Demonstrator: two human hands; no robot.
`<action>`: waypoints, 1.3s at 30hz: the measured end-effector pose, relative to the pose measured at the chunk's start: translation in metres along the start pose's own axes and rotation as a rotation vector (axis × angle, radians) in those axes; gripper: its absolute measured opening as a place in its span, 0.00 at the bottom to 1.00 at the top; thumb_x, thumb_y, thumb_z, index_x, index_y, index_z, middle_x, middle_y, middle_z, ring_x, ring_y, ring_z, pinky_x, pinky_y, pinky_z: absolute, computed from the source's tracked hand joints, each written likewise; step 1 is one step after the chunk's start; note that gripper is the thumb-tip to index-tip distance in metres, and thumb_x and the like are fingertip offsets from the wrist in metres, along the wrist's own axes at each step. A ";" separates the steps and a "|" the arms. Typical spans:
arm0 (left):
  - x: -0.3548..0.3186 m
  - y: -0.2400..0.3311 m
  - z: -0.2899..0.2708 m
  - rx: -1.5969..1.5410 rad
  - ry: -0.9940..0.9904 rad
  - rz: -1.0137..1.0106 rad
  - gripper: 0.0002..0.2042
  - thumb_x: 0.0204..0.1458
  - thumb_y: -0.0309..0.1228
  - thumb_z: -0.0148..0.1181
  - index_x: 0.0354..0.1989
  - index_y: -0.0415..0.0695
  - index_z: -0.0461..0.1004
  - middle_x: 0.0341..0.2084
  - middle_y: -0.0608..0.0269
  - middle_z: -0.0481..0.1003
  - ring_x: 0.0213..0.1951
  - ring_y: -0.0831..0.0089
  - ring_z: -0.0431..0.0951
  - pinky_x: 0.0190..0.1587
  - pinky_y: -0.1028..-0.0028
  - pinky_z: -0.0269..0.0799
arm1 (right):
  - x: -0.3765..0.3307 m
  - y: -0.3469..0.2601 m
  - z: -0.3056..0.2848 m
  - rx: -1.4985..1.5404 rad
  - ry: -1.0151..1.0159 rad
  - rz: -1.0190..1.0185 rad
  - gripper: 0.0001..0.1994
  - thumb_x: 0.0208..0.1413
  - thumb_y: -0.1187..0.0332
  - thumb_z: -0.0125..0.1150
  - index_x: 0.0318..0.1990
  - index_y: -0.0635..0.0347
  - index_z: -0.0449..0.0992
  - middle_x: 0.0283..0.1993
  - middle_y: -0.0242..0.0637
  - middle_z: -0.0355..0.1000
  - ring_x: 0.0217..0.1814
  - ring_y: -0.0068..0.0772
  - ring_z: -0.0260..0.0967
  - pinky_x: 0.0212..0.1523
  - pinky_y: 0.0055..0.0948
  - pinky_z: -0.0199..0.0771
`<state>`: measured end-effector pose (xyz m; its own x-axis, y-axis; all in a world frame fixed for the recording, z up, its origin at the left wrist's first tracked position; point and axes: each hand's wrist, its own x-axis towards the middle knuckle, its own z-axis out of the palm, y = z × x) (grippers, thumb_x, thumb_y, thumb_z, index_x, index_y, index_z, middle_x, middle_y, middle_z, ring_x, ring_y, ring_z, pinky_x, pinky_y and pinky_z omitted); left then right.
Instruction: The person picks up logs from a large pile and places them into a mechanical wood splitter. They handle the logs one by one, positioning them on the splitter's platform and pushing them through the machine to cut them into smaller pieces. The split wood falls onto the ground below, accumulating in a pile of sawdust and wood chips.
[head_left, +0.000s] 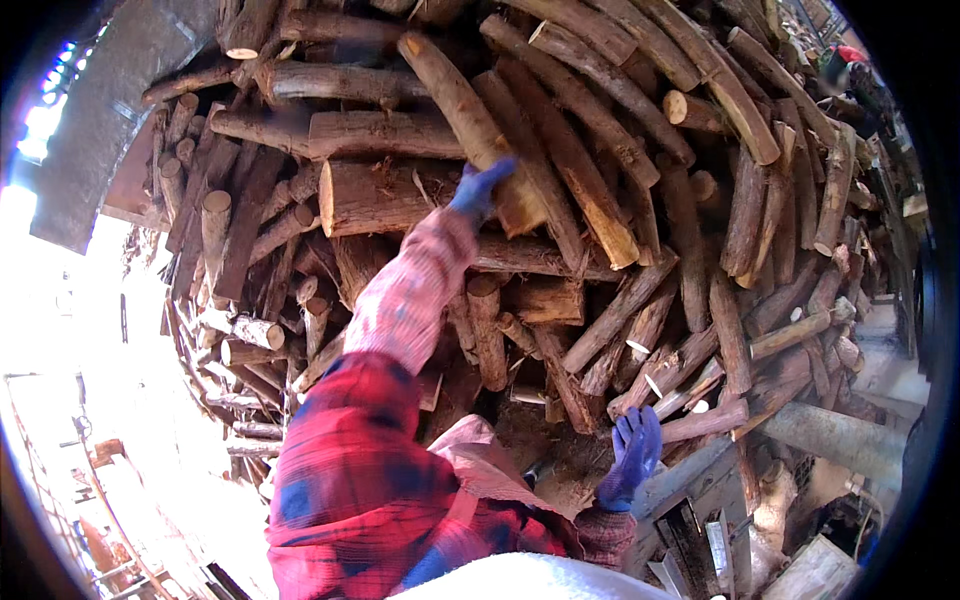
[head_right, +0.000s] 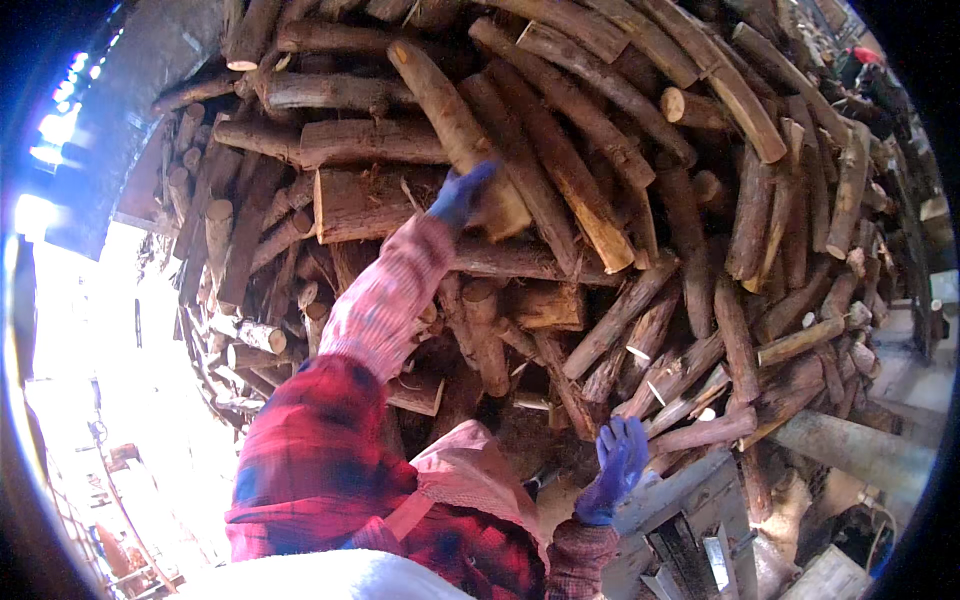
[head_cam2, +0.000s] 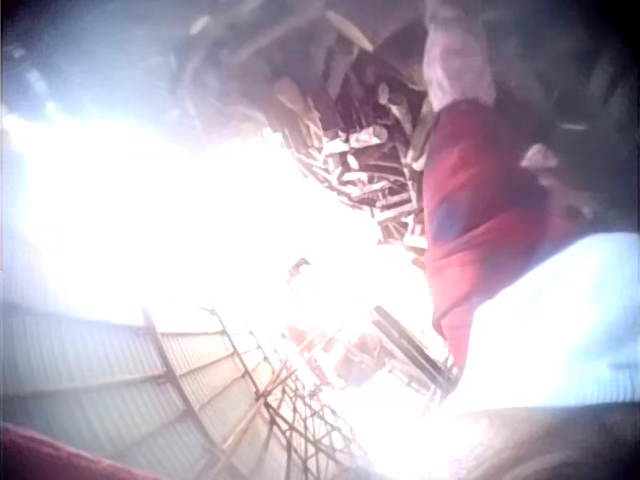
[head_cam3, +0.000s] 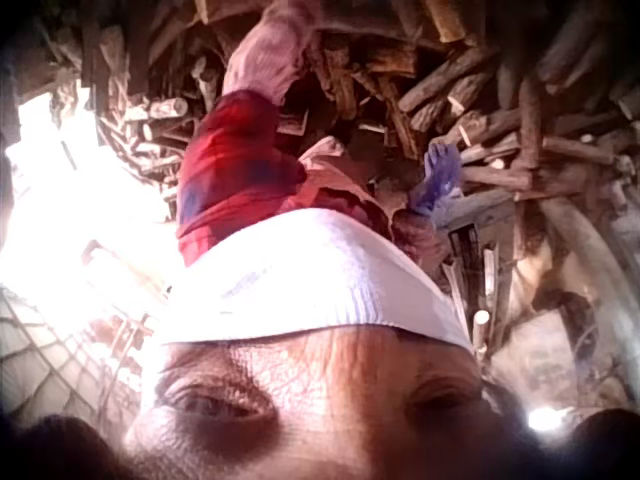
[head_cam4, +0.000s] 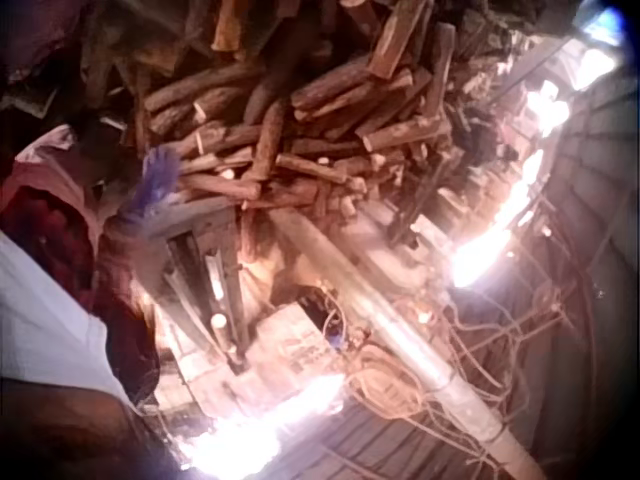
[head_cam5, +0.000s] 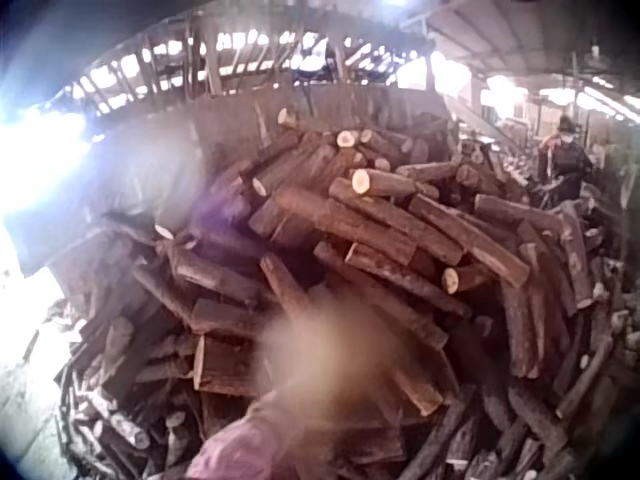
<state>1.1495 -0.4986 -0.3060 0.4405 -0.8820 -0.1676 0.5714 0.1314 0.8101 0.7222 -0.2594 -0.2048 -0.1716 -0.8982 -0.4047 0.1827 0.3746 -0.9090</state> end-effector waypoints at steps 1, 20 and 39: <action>-0.026 0.016 0.004 -0.028 -0.066 -0.155 0.23 0.53 0.37 0.64 0.54 0.40 0.67 0.46 0.56 0.75 0.45 0.62 0.77 0.48 0.62 0.75 | 0.003 0.003 0.006 0.005 -0.032 -0.027 0.27 0.62 0.54 0.54 0.63 0.60 0.63 0.57 0.41 0.70 0.54 0.36 0.69 0.58 0.34 0.66; -0.386 -0.006 0.181 0.443 -1.232 -0.712 0.47 0.45 0.33 0.72 0.70 0.38 0.47 0.62 0.57 0.60 0.61 0.65 0.63 0.63 0.65 0.58 | 0.011 -0.064 -0.111 0.997 -0.240 -0.274 0.26 0.64 0.46 0.46 0.56 0.60 0.68 0.47 0.43 0.73 0.47 0.38 0.73 0.50 0.40 0.77; -0.696 -0.279 0.523 1.583 -2.131 0.841 0.43 0.44 0.53 0.64 0.69 0.49 0.54 0.53 0.40 0.70 0.55 0.48 0.72 0.57 0.58 0.67 | -0.238 -0.026 -0.360 0.031 1.096 -0.826 0.32 0.53 0.69 0.61 0.65 0.67 0.58 0.64 0.45 0.61 0.63 0.38 0.60 0.64 0.36 0.61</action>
<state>0.3210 -0.1583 -0.1216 -0.9736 -0.0941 -0.2079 -0.1324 0.9750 0.1786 0.4101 0.0275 -0.1209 -0.9074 -0.2097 0.3643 -0.3266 -0.1937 -0.9251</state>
